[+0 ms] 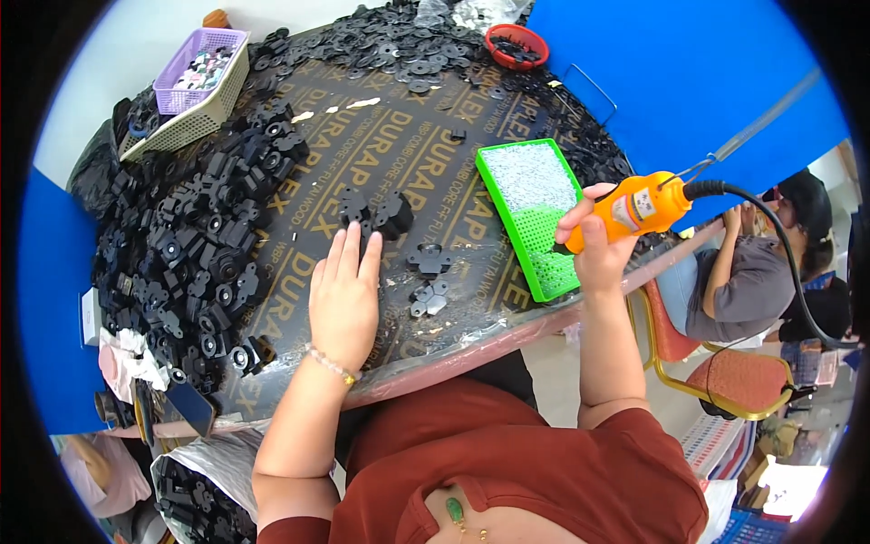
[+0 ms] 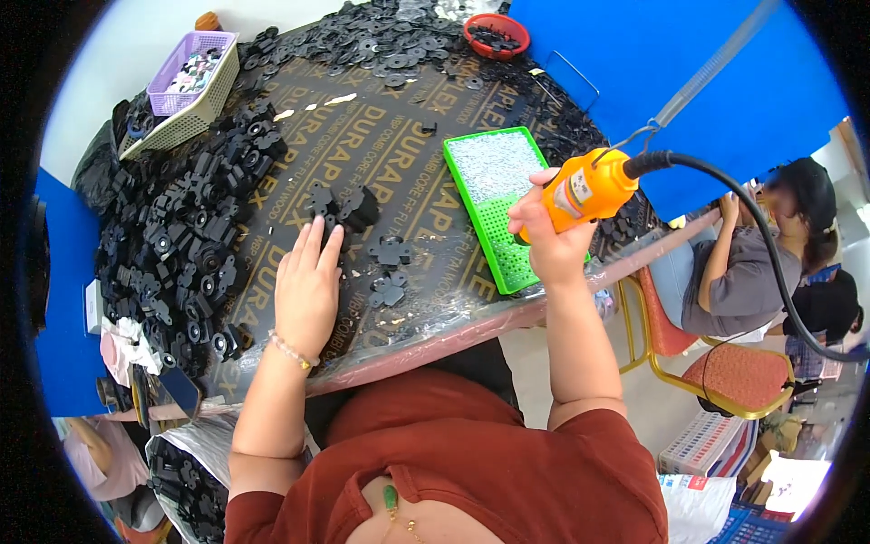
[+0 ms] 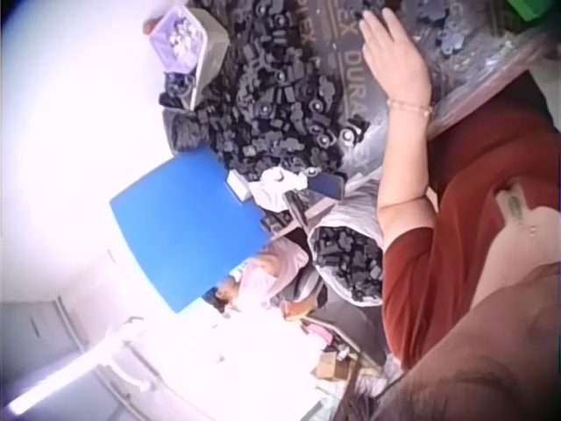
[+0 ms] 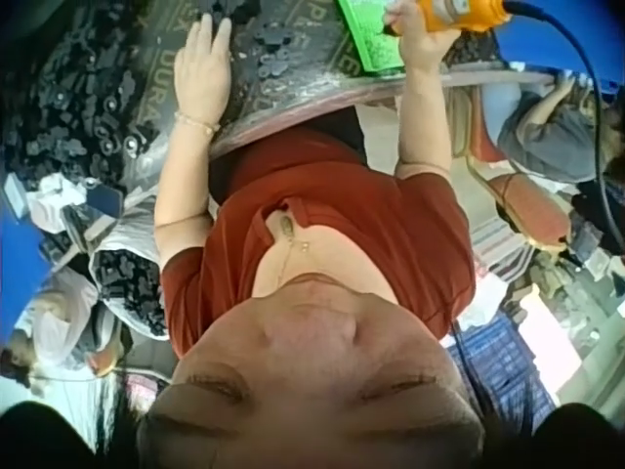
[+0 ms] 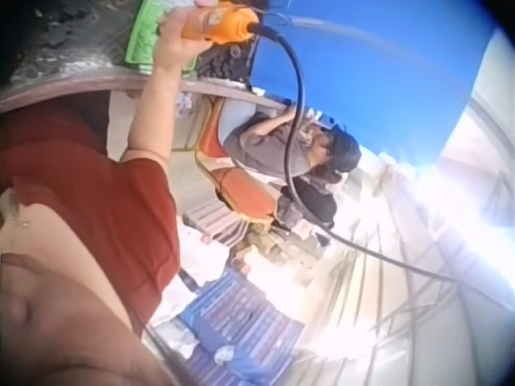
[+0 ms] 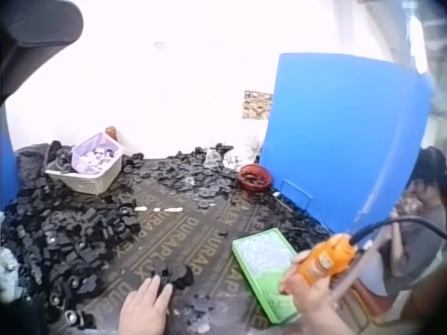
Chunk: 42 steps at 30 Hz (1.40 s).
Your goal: Assembling small plastic components using an electric screwdriver.
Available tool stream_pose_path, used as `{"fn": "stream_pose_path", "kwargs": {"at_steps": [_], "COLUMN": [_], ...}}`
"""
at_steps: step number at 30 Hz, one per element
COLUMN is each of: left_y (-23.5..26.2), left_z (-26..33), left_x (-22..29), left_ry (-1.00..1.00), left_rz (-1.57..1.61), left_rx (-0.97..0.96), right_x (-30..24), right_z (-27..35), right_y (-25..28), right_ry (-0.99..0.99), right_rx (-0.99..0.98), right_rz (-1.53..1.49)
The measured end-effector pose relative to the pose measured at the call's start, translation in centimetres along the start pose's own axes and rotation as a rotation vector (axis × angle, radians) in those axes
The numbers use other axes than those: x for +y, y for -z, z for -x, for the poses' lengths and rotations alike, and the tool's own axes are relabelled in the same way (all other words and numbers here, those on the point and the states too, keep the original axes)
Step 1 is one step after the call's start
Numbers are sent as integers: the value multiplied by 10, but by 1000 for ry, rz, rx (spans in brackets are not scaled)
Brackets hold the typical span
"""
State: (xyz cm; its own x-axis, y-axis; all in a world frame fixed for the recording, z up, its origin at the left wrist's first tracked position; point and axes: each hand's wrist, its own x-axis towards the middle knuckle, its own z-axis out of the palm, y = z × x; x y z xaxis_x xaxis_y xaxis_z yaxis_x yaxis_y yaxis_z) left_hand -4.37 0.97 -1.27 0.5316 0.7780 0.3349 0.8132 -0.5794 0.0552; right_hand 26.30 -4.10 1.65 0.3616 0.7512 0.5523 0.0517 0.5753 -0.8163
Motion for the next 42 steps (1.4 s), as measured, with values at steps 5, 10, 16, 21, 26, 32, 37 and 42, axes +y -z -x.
{"fn": "stream_pose_path", "kwargs": {"at_steps": [5,10,16,21,26,32,37,42], "left_y": [16,25,7,3,-1,-6,-8,-5], "left_z": [20,38,41,42,43,46,48,47], "left_x": [9,21,12,9,8,7,6,4], "left_ry": [44,102,197,199,215,212,263,266], "left_rz": [174,337,560,533,596,660,708,688], "left_rx": [21,-30,-8,-3,22,31,0,-34], "right_x": [18,18,19,18,10,-34,-26,-3], "right_z": [6,3,6,7,3,-4,10,12], "right_y": [6,7,8,5,3,-39,-121,-167], "right_ry": [17,-10,16,-13,8,153,-60,-99], "right_rx": [20,-18,9,30,26,-54,-314,-406], "right_rz": [-35,52,51,-23,-24,-123,-389,-473]}}
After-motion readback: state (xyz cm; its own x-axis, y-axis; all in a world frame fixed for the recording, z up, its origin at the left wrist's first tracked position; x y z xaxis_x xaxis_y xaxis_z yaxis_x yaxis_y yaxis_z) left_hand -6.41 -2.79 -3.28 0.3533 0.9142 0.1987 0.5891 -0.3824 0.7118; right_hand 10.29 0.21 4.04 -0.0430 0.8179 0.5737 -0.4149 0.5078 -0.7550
